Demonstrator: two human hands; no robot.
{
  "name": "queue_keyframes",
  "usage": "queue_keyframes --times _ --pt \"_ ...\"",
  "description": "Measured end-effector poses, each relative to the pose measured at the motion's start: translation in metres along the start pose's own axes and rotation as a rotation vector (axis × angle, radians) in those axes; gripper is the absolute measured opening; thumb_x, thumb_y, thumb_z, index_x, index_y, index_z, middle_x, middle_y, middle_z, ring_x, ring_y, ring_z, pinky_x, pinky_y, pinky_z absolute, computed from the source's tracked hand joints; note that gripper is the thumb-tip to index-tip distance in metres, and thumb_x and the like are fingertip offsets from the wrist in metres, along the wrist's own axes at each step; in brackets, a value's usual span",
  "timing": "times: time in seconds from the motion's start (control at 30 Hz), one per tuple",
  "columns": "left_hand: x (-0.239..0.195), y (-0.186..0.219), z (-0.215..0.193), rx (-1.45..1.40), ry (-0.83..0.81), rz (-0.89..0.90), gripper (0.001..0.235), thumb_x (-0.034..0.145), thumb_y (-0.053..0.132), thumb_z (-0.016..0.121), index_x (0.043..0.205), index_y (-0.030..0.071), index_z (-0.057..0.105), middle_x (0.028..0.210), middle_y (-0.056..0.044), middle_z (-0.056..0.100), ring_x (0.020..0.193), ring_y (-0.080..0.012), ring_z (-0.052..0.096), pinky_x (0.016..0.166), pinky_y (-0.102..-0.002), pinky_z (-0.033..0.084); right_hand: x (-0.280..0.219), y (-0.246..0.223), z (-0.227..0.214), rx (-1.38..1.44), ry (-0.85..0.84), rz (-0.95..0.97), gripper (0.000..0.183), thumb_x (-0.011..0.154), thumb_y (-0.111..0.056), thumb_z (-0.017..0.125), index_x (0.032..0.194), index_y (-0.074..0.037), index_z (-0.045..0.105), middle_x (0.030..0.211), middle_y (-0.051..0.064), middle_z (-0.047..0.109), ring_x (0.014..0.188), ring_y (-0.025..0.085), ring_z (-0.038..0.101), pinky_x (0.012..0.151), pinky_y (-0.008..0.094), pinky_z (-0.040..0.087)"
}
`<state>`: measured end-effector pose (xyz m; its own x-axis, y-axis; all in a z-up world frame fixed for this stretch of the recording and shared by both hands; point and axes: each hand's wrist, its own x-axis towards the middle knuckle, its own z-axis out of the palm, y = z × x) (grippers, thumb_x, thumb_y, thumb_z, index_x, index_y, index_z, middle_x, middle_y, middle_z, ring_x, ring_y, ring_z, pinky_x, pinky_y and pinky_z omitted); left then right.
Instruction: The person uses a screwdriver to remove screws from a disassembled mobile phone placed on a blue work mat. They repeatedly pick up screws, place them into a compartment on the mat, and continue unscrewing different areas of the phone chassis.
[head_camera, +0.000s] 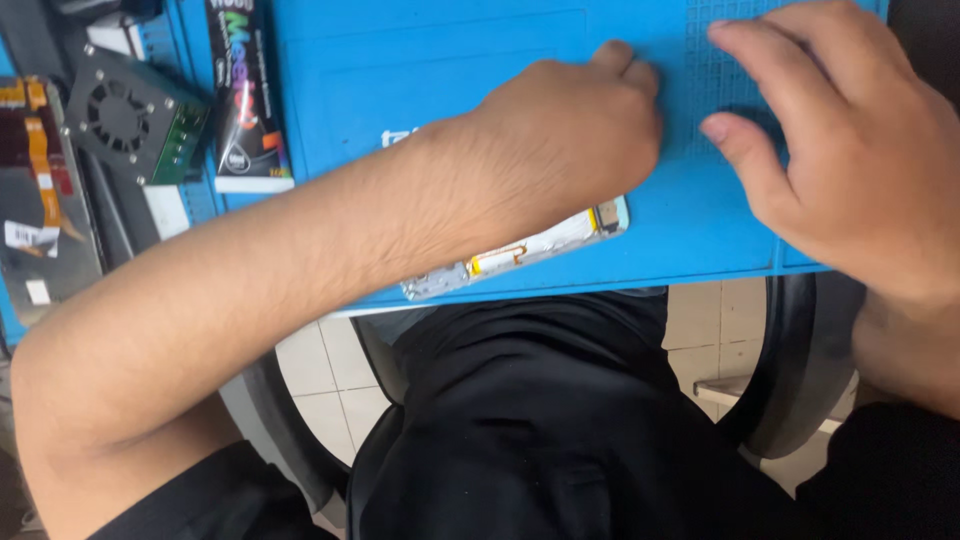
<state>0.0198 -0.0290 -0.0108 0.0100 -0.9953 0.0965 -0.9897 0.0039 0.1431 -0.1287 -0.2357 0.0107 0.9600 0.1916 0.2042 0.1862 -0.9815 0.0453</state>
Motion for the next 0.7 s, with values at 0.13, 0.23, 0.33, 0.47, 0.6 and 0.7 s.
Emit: queue_keyframes --times 0.13,0.23,0.33,0.47,0.6,0.7 --pt "-0.009 0.009 -0.007 0.030 0.021 0.021 0.023 0.075 0.005 0.072 0.096 -0.006 0.071 0.108 -0.022 0.066 0.110 -0.0331 0.064 0.061 -0.036 0.062 -0.011 0.021 0.022 0.128 -0.109 0.183 0.051 0.095 -0.019 0.085 0.134 0.003 0.061 0.111 0.020 0.063 0.095 0.031 0.066 0.074 0.041 0.056" --pt "-0.012 0.003 -0.015 -0.131 0.094 -0.002 0.022 0.078 0.005 0.072 0.097 -0.006 0.070 0.117 -0.022 0.063 0.116 -0.0350 0.060 0.071 -0.038 0.061 -0.033 0.051 0.047 0.273 -0.273 0.312 0.031 0.104 -0.011 0.071 0.131 0.001 0.063 0.106 0.021 0.066 0.087 0.029 0.067 0.073 0.041 0.057" --pt "-0.018 -0.016 -0.022 -0.451 0.021 -0.013 0.012 0.084 0.002 0.070 0.095 -0.003 0.070 0.117 -0.022 0.060 0.114 -0.0368 0.056 0.088 -0.042 0.054 -0.041 0.070 0.065 0.644 -0.201 0.351 0.016 0.119 -0.008 0.056 0.132 0.000 0.059 0.110 0.019 0.068 0.094 0.025 0.070 0.083 0.036 0.059" --pt "-0.017 -0.028 -0.023 -0.718 -0.188 -0.121 0.012 0.080 -0.002 0.066 0.091 0.001 0.068 0.105 -0.015 0.056 0.104 -0.0310 0.054 0.100 -0.042 0.044 -0.020 0.049 0.055 1.111 -0.370 0.476 0.019 0.110 -0.008 0.053 0.127 -0.002 0.060 0.109 0.019 0.072 0.094 0.024 0.076 0.083 0.032 0.063" --pt "-0.011 -0.028 -0.022 -0.647 -0.213 -0.080 0.023 0.071 -0.008 0.064 0.091 0.002 0.069 0.104 -0.015 0.055 0.102 -0.0318 0.054 0.101 -0.042 0.044 -0.015 0.001 0.021 0.896 -0.125 0.114 0.023 0.101 -0.001 0.062 0.123 -0.006 0.060 0.108 0.019 0.073 0.092 0.025 0.077 0.080 0.032 0.064" --pt "-0.010 -0.028 -0.022 -0.641 -0.194 -0.070 0.025 0.071 -0.008 0.063 0.094 0.000 0.068 0.106 -0.016 0.056 0.104 -0.0308 0.055 0.103 -0.041 0.044 0.007 -0.001 0.015 0.957 -0.097 -0.060 0.031 0.094 0.004 0.069 0.121 -0.009 0.060 0.108 0.020 0.074 0.091 0.025 0.078 0.078 0.032 0.065"
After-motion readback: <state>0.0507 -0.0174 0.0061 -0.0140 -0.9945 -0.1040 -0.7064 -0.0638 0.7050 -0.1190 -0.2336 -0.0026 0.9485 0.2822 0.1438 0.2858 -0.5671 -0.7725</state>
